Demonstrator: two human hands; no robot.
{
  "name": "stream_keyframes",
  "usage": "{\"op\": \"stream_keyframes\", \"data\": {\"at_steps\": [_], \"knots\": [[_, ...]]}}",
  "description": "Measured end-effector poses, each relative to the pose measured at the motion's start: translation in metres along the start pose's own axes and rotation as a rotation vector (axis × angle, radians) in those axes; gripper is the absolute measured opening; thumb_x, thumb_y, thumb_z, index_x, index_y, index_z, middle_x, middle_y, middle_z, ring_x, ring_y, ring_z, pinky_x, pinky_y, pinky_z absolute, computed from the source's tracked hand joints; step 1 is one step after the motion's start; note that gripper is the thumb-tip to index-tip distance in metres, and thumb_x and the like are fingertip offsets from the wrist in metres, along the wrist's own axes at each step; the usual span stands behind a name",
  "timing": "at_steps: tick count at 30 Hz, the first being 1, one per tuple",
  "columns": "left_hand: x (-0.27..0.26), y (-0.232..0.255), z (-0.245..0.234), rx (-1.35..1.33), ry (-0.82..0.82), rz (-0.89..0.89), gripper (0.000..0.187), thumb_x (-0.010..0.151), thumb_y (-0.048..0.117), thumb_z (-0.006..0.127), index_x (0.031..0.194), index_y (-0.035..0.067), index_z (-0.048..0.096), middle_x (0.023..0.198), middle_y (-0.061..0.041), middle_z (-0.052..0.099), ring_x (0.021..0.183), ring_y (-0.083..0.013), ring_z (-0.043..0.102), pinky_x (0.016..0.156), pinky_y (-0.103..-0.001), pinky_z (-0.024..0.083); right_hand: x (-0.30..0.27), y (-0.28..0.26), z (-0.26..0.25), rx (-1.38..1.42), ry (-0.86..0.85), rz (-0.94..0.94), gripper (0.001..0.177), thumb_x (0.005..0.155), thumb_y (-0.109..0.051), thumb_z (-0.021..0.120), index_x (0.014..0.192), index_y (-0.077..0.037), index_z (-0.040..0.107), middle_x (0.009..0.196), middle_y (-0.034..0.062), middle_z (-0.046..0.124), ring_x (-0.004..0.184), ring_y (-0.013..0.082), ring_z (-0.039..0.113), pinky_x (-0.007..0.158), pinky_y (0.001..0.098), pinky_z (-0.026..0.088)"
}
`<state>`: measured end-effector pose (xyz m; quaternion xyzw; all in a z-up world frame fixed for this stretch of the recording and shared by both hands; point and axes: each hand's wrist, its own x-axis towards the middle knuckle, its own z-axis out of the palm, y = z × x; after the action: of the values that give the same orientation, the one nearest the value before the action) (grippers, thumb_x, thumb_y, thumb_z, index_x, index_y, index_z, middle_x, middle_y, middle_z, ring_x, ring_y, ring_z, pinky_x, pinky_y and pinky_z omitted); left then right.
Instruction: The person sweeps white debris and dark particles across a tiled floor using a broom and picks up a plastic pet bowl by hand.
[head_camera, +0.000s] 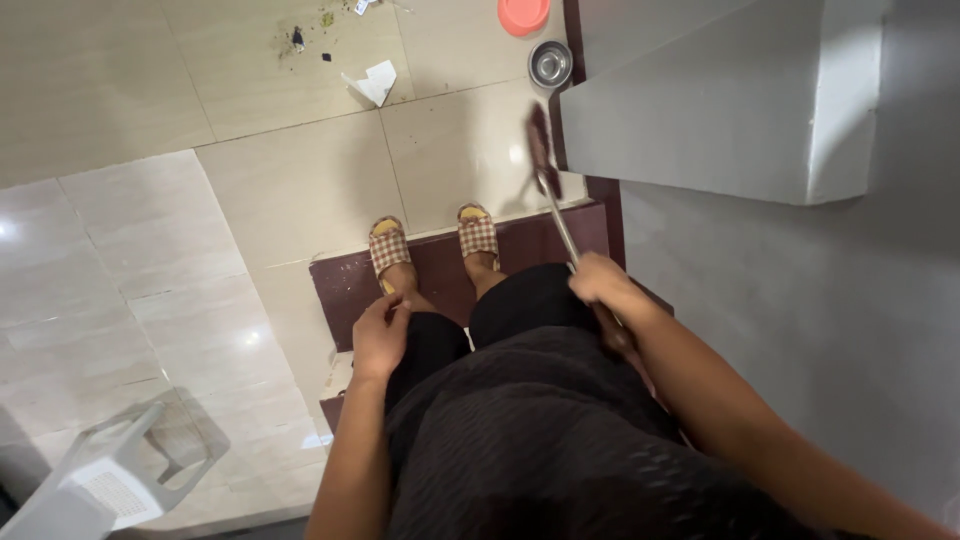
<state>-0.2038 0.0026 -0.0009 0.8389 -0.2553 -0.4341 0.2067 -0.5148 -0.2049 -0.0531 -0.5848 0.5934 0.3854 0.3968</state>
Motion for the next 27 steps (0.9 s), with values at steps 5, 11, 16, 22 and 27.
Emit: {"op": "stream_keyframes", "data": {"at_steps": [5, 11, 16, 22, 27], "knots": [[0.003, 0.002, 0.003, 0.014, -0.032, -0.015, 0.039, 0.096, 0.031, 0.066, 0.124, 0.004, 0.070, 0.114, -0.020, 0.074, 0.106, -0.0316, 0.072, 0.095, -0.039, 0.054, 0.043, -0.052, 0.002, 0.156, 0.004, -0.082, 0.025, 0.080, -0.009, 0.064, 0.093, 0.008, 0.075, 0.081, 0.0260, 0.070, 0.079, 0.0380, 0.072, 0.073, 0.0465, 0.057], [0.003, 0.014, 0.016, 0.018, -0.084, 0.004, 0.037, 0.095, 0.031, 0.066, 0.124, 0.009, 0.072, 0.112, -0.018, 0.075, 0.105, -0.0307, 0.073, 0.094, -0.038, 0.055, 0.016, -0.017, -0.015, 0.235, -0.062, -0.148, 0.023, 0.079, -0.007, 0.060, 0.085, 0.011, 0.074, 0.067, 0.0212, 0.069, 0.060, 0.0318, 0.070, 0.059, 0.0430, 0.054], [0.005, 0.021, 0.016, 0.053, -0.089, 0.084, 0.036, 0.095, 0.031, 0.066, 0.122, 0.008, 0.073, 0.111, -0.019, 0.074, 0.105, -0.0335, 0.072, 0.093, -0.040, 0.054, -0.026, 0.042, 0.004, 0.061, 0.057, -0.282, 0.039, 0.075, -0.005, 0.064, 0.113, 0.000, 0.070, 0.096, 0.0247, 0.072, 0.093, 0.0378, 0.071, 0.084, 0.0462, 0.055], [0.019, 0.029, 0.010, 0.144, -0.127, 0.058, 0.035, 0.095, 0.033, 0.066, 0.114, 0.005, 0.074, 0.105, -0.020, 0.075, 0.101, -0.0355, 0.072, 0.090, -0.042, 0.055, -0.056, 0.061, 0.004, -0.204, -0.095, -0.015, 0.031, 0.081, -0.007, 0.065, 0.110, 0.002, 0.071, 0.104, 0.0248, 0.074, 0.099, 0.0369, 0.073, 0.088, 0.0468, 0.058], [0.023, 0.033, 0.012, 0.128, -0.113, 0.092, 0.034, 0.095, 0.032, 0.067, 0.115, 0.005, 0.073, 0.106, -0.020, 0.075, 0.101, -0.0354, 0.072, 0.089, -0.042, 0.054, -0.018, 0.073, 0.014, -0.125, -0.018, -0.104, 0.025, 0.085, -0.015, 0.064, 0.096, 0.004, 0.076, 0.098, 0.0258, 0.073, 0.096, 0.0388, 0.072, 0.086, 0.0467, 0.057]]}}
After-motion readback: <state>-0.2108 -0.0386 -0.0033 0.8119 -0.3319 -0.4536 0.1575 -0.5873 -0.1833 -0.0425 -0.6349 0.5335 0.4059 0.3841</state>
